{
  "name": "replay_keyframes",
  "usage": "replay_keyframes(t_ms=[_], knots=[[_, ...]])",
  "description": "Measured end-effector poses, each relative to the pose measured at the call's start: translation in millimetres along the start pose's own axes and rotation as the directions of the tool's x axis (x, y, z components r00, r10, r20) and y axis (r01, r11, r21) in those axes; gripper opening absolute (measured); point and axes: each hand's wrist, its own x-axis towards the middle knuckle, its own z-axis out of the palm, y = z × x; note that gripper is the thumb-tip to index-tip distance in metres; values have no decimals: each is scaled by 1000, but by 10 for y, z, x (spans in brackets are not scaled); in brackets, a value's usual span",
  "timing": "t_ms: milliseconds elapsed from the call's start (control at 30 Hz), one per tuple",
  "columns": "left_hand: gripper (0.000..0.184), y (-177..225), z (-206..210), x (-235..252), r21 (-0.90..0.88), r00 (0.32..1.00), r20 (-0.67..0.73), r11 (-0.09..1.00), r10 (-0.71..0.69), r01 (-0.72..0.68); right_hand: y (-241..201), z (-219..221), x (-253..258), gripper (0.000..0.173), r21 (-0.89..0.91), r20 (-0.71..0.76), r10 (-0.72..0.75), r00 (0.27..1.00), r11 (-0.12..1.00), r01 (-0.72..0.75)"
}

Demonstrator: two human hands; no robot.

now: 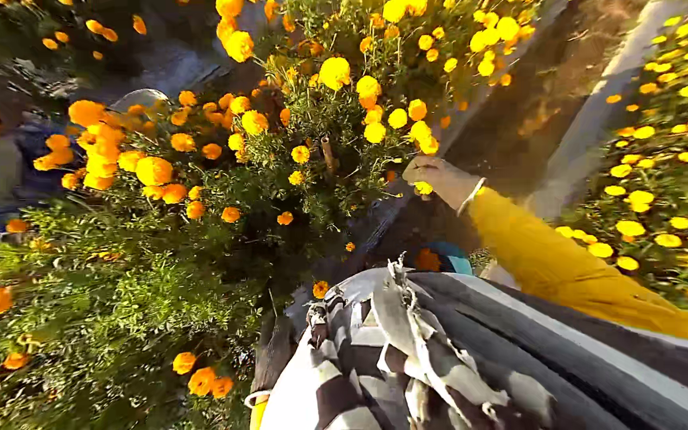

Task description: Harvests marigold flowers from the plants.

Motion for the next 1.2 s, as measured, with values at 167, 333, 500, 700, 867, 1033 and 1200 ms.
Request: replay_keyframes(t_ms=[167, 333, 500, 700, 867, 1033, 1200], knots=[[33, 124, 10, 247, -19, 990, 7, 990, 142, -142, 1574, 268, -661, 42, -464, -69, 336, 939, 823, -329], [22, 634, 159, 452, -22, 917, 204, 938, 342, -345, 1958, 603, -1075, 59, -322, -289, 430, 855, 798, -510], [14, 1133, 652, 411, -107, 803, 337, 868, 491, -485, 786, 1175, -1378, 34, -223, -306, -82, 949, 975, 12], [25, 1533, 1181, 160, -255, 658, 493, 817, 570, -517, 85, 1544, -1307, 51, -370, -281, -339, 898, 901, 224], [26, 1961, 1441, 161, -333, 651, 451, 792, 611, -512, 92, 1137, -970, 62, -475, -376, -449, 810, 844, 247], [22, 2402, 1682, 200, -331, 649, 424, 775, 632, -538, -29, 659, -584, 61, -420, -276, -285, 918, 895, 151], [51, 3145, 1775, 478, 285, 497, 171, 440, 851, -852, -3, 33, -110, 46, -404, -296, -321, 900, 896, 186]])
